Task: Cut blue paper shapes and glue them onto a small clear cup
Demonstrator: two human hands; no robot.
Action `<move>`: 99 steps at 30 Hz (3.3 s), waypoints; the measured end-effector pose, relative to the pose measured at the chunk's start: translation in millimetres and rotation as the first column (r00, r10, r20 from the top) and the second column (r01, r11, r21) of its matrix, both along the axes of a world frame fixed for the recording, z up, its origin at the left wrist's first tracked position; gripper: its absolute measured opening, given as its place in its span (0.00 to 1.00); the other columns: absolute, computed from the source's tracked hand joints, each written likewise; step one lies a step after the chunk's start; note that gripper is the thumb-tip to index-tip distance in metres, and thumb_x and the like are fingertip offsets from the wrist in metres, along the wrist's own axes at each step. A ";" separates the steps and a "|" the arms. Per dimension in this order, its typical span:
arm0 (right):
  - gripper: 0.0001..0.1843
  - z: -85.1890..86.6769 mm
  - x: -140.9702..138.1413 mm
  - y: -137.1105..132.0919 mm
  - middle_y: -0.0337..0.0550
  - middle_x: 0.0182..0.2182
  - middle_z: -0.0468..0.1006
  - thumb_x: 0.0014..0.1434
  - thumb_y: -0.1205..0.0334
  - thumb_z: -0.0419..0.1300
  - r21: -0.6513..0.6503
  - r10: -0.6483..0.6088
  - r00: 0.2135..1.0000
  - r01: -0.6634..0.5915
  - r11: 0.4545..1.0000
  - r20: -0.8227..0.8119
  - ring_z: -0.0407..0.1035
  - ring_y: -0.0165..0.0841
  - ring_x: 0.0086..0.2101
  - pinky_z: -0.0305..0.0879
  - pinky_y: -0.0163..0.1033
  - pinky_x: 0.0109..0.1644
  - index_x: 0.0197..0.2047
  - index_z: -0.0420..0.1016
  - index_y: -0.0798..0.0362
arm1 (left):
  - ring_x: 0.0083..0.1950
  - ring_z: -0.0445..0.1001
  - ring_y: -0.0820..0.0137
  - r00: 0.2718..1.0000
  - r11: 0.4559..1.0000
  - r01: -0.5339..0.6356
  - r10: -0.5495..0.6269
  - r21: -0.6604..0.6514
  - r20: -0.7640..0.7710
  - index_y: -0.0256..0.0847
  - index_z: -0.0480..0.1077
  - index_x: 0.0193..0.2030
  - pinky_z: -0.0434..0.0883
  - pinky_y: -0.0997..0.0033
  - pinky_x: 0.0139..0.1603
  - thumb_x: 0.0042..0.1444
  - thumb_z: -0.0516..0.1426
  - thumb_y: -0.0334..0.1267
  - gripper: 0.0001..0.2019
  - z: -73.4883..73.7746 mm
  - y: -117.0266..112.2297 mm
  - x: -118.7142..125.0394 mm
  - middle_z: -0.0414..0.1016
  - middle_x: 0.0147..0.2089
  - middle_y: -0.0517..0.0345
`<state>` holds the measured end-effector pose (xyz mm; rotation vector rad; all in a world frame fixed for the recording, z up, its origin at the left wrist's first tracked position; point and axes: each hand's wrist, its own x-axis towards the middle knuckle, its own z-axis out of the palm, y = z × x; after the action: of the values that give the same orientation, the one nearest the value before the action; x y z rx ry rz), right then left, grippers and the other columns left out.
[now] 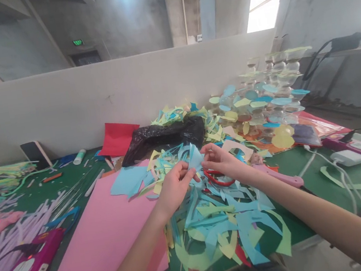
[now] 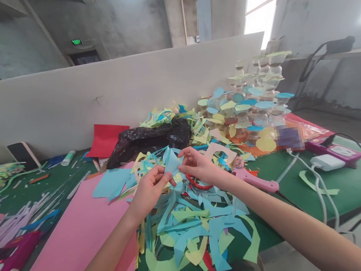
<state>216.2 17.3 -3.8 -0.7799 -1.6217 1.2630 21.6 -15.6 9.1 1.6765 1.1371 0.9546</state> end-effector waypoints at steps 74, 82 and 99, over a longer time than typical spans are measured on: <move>0.22 8.8 -5.6 -20.5 0.39 0.25 0.75 0.66 0.47 0.49 0.150 0.025 0.844 -0.125 0.981 0.536 0.65 0.29 0.25 0.58 0.34 0.31 0.28 0.68 0.53 | 0.24 0.55 0.75 0.996 0.996 -0.084 0.083 0.025 0.030 0.41 0.67 0.33 0.55 0.75 0.25 0.57 0.55 0.51 0.15 -3.5 -1.9 3.5 0.58 0.25 0.65; 0.22 16.2 -6.5 -24.1 0.40 0.25 0.75 0.66 0.49 0.49 0.107 0.049 0.855 -0.122 0.987 0.516 0.65 0.29 0.26 0.61 0.35 0.33 0.24 0.64 0.52 | 0.26 0.51 0.74 0.986 0.978 -0.164 0.161 0.131 0.037 0.42 0.54 0.24 0.55 0.73 0.26 0.61 0.49 0.52 0.20 -3.8 1.0 2.2 0.49 0.24 0.64; 0.25 7.7 1.2 -11.2 0.41 0.27 0.74 0.69 0.47 0.41 0.307 -0.352 0.700 0.196 0.931 0.621 0.66 0.33 0.27 0.56 0.36 0.31 0.30 0.68 0.51 | 0.25 0.60 0.75 0.990 0.991 -0.129 0.127 0.023 0.060 0.42 0.62 0.33 0.62 0.74 0.26 0.58 0.54 0.49 0.13 -8.8 7.5 -2.8 0.62 0.27 0.65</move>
<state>217.4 6.1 3.8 -1.3879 -2.0585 0.5748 18.7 -8.1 0.3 1.6012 1.2091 1.0968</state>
